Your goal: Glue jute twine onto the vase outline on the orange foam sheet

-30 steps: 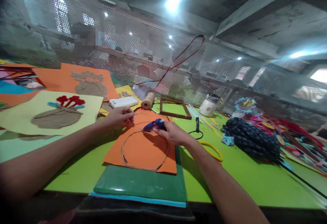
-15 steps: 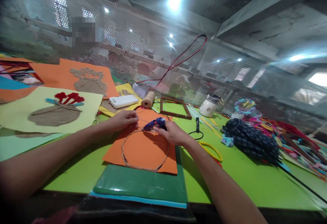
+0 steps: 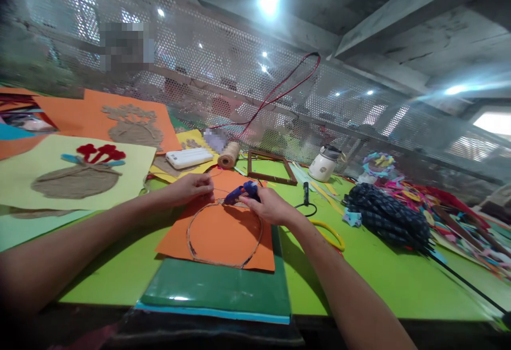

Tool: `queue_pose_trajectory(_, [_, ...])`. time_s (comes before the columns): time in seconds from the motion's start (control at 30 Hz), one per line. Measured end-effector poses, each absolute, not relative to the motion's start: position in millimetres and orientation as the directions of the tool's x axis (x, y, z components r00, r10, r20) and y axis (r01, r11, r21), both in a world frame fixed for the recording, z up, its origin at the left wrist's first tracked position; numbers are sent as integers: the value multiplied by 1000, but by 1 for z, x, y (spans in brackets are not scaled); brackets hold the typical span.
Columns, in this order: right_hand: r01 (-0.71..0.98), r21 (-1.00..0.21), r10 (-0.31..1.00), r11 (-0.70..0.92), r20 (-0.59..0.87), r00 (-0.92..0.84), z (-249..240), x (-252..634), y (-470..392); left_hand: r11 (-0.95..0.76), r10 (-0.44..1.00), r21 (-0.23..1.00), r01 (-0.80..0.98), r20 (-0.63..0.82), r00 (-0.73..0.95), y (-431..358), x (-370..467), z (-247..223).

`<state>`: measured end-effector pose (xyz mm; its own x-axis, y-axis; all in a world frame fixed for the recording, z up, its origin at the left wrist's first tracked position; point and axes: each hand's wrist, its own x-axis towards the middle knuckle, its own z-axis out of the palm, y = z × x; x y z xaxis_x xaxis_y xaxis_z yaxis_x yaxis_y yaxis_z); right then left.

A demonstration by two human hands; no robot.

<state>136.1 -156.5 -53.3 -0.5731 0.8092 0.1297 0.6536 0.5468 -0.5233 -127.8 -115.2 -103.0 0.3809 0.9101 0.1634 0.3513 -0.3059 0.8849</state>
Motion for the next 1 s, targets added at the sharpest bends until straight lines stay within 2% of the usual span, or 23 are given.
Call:
queue_pose_trajectory(0.37, [676,-506,817,535,107,-567,-45,142,-157,-313,915,864,394,164,368,-123,-126,-92])
queue_pose_trajectory(0.7, [647,-527,803,551,124,-582,-45,137,-159,-334,907,856,395,177,383,-117,-129,-102])
queue_pose_trajectory(1.0, [709,-510,855,487,115,-505,-55,125,-158,-343,902,842,416,172,395,-114,-129,-103])
